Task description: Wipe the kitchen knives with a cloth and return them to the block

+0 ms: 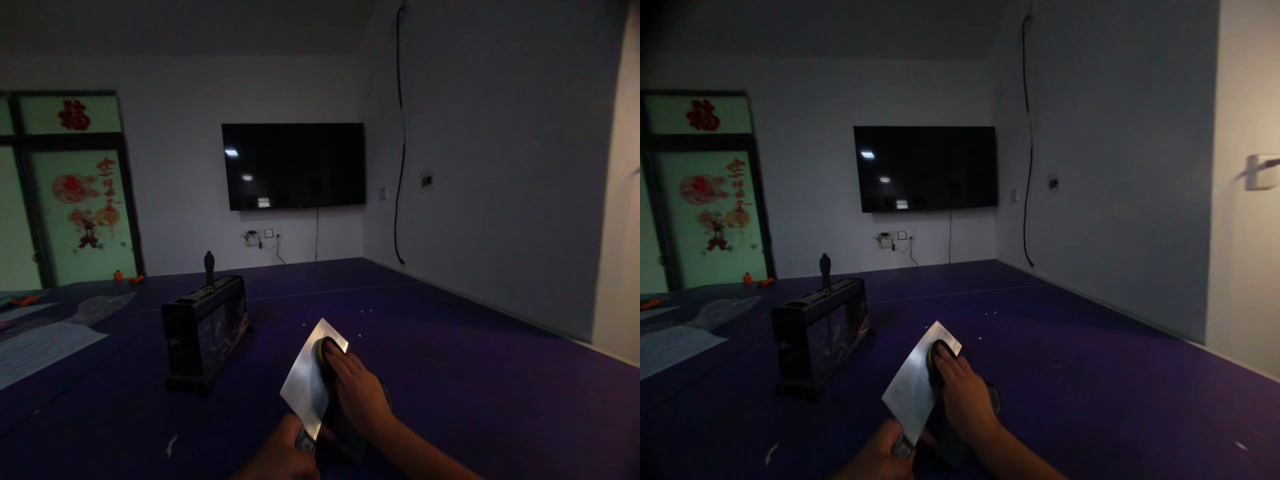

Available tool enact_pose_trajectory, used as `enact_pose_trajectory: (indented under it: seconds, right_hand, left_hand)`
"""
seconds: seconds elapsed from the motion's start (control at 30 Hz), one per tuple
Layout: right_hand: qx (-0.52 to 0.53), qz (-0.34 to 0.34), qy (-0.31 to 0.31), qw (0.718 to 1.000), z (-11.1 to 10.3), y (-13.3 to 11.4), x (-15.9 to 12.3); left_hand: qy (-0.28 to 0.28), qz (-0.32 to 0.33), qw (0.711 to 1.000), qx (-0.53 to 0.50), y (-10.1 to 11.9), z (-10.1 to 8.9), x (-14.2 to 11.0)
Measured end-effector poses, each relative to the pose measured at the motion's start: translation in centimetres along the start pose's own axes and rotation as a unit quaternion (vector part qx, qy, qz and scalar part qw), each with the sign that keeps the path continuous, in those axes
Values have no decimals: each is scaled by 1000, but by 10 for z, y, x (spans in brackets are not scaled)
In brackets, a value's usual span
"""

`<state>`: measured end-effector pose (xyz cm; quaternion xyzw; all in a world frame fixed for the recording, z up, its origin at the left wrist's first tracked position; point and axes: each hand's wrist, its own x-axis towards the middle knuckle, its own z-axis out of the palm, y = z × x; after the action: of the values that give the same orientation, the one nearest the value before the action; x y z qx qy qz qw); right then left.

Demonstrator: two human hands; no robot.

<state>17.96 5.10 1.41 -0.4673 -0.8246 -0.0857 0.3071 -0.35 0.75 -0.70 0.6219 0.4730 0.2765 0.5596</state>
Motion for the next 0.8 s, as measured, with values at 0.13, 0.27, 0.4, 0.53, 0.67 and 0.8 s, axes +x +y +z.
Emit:
enact_pose_trajectory:
  seconds: [0.13,0.27,0.4,0.53,0.67,0.8]
  right_hand:
    - [16,78,10,997,0,5,2]
    - [23,107,24,994,5,10,0]
    - [33,124,50,990,11,14,-1]
    - [40,119,66,990,12,16,-2]
    - [49,106,73,990,11,16,-3]
    - [45,111,74,990,11,16,-3]
  left_hand:
    - [-6,-11,999,-35,2,1,1]
    - [-10,-5,998,-62,0,1,3]
    - [-9,1,997,-76,0,2,1]
    - [-7,0,997,-81,3,2,-2]
    - [-22,-9,998,-55,4,2,-3]
    - [-9,-26,999,-27,9,4,-4]
